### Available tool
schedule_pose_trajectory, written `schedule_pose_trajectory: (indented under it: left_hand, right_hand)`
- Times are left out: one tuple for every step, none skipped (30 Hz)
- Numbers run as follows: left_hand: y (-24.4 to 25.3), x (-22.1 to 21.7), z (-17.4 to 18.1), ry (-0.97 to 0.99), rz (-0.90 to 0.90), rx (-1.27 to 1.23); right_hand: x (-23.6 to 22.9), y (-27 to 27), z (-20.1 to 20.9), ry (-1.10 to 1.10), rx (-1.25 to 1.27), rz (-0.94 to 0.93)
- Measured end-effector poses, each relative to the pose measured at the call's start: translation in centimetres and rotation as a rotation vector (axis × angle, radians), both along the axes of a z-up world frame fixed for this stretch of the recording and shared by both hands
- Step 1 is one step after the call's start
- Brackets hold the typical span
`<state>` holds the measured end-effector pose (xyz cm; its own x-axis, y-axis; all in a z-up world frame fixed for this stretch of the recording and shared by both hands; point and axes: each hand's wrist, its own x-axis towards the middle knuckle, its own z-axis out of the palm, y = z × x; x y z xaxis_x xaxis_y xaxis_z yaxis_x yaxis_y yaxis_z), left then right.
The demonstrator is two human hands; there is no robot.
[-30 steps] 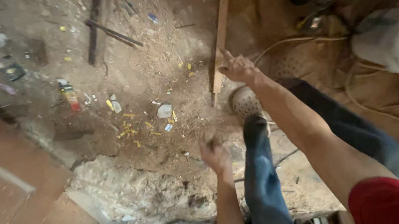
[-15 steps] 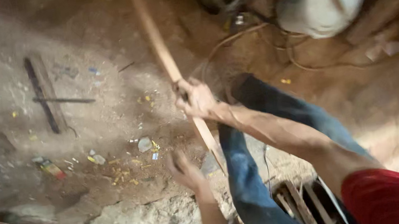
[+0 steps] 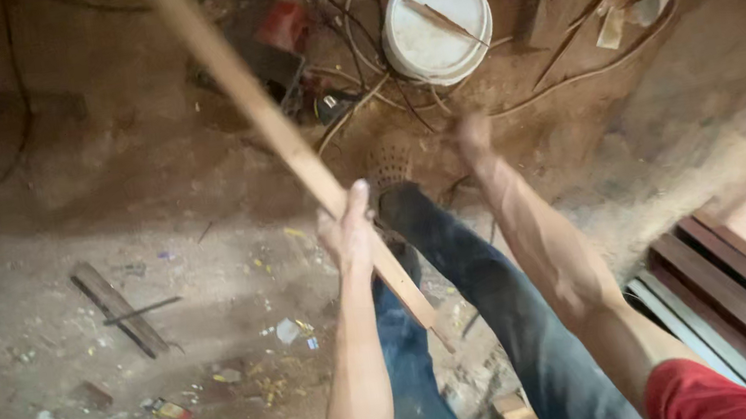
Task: The person uses a circular saw to cut a small wooden block, then repeatedly hammers the block into a rectangular slot in a long wooden beam. The person adjusts the block's position and continues hammering to seat it flush with the beam surface.
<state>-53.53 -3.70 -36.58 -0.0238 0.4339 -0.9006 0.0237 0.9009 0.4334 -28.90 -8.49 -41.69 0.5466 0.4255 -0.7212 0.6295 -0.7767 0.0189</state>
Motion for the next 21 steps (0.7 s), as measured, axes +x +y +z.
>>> schedule_pose_trajectory:
  left_hand:
    - [0.4,2.0,-1.7,-0.010,-0.086,-0.016]
    - [0.9,4.0,-3.5,-0.018,-0.172,-0.034]
    - [1.2,6.0,-5.4,-0.004,-0.290,0.000]
    - [1.6,8.0,-7.5,0.011,-0.409,0.033]
    - [2.3,10.0,-9.7,0.060,-0.510,0.175]
    - [3.1,11.9,-12.0,0.109,-0.613,0.316]
    - [3.5,13.8,-13.9,0.155,-0.673,0.298]
    - [3.7,15.9,-15.8,0.202,-0.734,0.278]
    - [3.9,17.8,-17.5,0.198,-0.730,0.417]
    - [3.9,19.7,-19.1,0.194,-0.728,0.556]
    - [3.4,21.9,-20.3,0.213,-0.705,0.510]
    - [2.7,23.7,-21.3,0.231,-0.681,0.464]
    - [2.3,25.1,-22.2,0.334,-0.769,0.432]
    - [2.3,26.0,-23.0,0.436,-0.855,0.391]
    - [1.7,26.6,-23.2,0.420,-0.817,0.304]
    - [1.3,26.9,-23.4,0.400,-0.776,0.219]
    - [1.0,27.0,-23.4,0.435,-0.783,0.291]
    - [0.8,27.2,-23.1,0.470,-0.791,0.362]
    - [0.7,26.9,-22.8,0.501,-0.815,0.439]
    - [0.7,26.5,-22.4,0.461,-0.831,0.369]
    - [0.9,26.0,-21.9,0.416,-0.851,0.301]
  right_hand:
    - [2.5,0.0,-2.3,0.078,-0.123,-0.075]
    - [4.7,-0.2,-4.2,0.169,-0.014,-0.409]
    - [6.4,-0.3,-5.7,0.352,0.313,-1.118]
    - [8.0,-0.6,-7.1,0.425,0.548,-1.548]
    - [8.9,-0.5,-8.6,0.461,0.692,-1.783]
    - [9.3,-0.9,-10.2,0.513,0.721,-1.811]
    - [9.6,-1.8,-11.7,0.557,0.748,-1.828]
    - [9.6,-2.4,-12.7,0.603,0.760,-1.820]
    - [9.8,-2.7,-13.8,0.559,0.760,-1.816]
    - [9.8,-3.3,-14.7,0.514,0.762,-1.811]
    - [9.6,-4.4,-15.2,0.468,0.754,-1.802]
    - [9.2,-5.6,-15.5,0.362,0.833,-1.776]
    - [8.6,-6.1,-16.2,0.281,0.909,-1.733]
    - [7.9,-6.3,-16.8,0.203,0.987,-1.687]
    - [7.4,-6.9,-16.8,0.120,1.064,-1.639]
    - [7.1,-7.1,-16.8,0.059,1.091,-1.451]
    - [7.2,-7.3,-16.5,-0.022,1.128,-1.268]
    - [7.6,-6.9,-16.2,-0.098,1.162,-1.083]
    - [7.7,-6.2,-15.9,-0.090,1.201,-1.004]
    - [8.1,-5.0,-15.6,-0.082,1.240,-0.925]
    - [8.6,-3.7,-15.1,-0.080,1.279,-0.849]
